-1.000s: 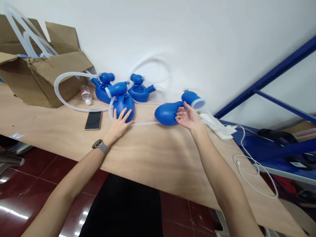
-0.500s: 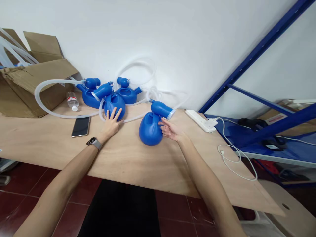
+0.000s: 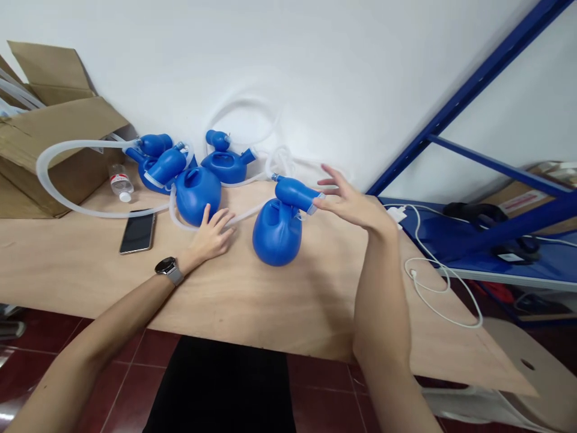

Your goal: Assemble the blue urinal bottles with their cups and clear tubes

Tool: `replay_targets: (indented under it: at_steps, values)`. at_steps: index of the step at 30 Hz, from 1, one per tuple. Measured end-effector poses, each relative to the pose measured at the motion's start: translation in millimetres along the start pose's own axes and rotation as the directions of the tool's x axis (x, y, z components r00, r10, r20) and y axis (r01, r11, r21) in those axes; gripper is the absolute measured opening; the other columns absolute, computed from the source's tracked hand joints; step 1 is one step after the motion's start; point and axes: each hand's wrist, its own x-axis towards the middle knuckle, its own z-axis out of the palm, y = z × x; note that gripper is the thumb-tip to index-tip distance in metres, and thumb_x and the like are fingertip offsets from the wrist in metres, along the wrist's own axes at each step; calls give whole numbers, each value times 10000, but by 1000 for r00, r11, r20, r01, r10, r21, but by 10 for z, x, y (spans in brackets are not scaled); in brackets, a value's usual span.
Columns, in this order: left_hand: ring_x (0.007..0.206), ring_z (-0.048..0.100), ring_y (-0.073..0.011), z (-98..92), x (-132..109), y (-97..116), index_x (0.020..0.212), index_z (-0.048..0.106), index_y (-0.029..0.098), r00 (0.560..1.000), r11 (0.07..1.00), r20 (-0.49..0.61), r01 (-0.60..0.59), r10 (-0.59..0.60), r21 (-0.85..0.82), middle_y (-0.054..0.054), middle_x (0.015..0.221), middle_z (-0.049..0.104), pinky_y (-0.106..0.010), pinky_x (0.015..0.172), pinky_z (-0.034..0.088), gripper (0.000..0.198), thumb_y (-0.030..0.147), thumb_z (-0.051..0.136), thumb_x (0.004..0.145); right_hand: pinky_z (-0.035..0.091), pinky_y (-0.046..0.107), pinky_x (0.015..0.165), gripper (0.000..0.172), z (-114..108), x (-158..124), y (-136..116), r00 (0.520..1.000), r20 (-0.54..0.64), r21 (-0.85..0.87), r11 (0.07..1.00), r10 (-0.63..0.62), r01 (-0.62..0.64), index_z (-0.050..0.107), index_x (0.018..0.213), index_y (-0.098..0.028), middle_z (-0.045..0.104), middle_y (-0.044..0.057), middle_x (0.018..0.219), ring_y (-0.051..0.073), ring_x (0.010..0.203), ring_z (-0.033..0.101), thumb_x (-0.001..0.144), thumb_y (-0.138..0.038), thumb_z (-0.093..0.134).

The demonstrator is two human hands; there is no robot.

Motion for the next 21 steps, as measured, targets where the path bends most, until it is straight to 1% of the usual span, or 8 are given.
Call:
replay_targets:
  at_steps: [3,5,8,11,13,15,18,21]
  values:
    - [1464,574,-358,-2,311,164,1363,758,178,997,998,-72,-5,1,-58,-192,1515,658,-701,1312,331,418,226,507,1033,545,566,1133,753,335,34,-204,999,-23,-162,986,-48,43,697,1461,-248,703,137,1443,384,1309,679,817,-582,897]
    - [1435,597,-318,-11,618,224,1475,669,132,984,993,-170,32,-52,-116,-212,1510,648,-557,1243,476,463,277,449,1095,513,583,1167,671,460,48,-294,998,-15,-211,976,-58,54,726,1418,-212,738,137,1401,400,1308,683,856,-550,870]
    - [1446,585,-301,-51,1108,193,1602,529,115,961,984,-272,5,-55,-179,-224,1552,605,-472,1183,524,551,398,453,1136,512,582,1167,673,457,42,-343,997,27,-243,967,-71,75,723,1433,-207,757,127,1398,412,1313,690,851,-508,874]
    - [1289,673,-267,-131,1449,60,1476,647,177,948,973,-318,-97,26,-211,-168,1390,712,-408,1071,563,433,396,489,1138,507,567,1188,693,349,19,-344,993,90,-237,967,-72,92,725,1451,-219,739,111,1455,414,1366,670,840,-513,873]
    - [1126,719,-238,-198,1551,-19,1326,723,202,946,963,-317,-139,61,-232,-119,1204,776,-365,971,571,326,374,526,1131,502,556,1203,700,292,3,-351,989,131,-223,970,-67,96,721,1468,-229,724,95,1487,410,1380,668,847,-517,867]
    - [1032,725,-228,-265,1576,-55,1226,740,198,946,960,-313,-157,79,-232,-96,1094,788,-345,906,559,256,348,564,1117,506,550,1203,707,268,-9,-367,987,149,-224,970,-65,97,716,1482,-235,722,82,1492,409,1366,681,853,-520,867]
    - [1023,720,-231,-357,1548,-28,1193,716,182,947,969,-288,-192,142,-154,-101,1130,780,-347,896,542,195,240,550,1108,534,537,1175,722,272,-20,-394,987,148,-247,964,-60,95,712,1491,-234,740,70,1464,409,1326,707,852,-529,874]
    - [1026,715,-228,-421,1517,22,1206,678,170,949,971,-232,-232,213,-58,-103,1174,769,-339,879,531,234,114,481,1093,529,528,1187,730,282,-23,-398,989,137,-280,955,-60,97,713,1492,-230,737,67,1469,415,1349,694,853,-541,878]
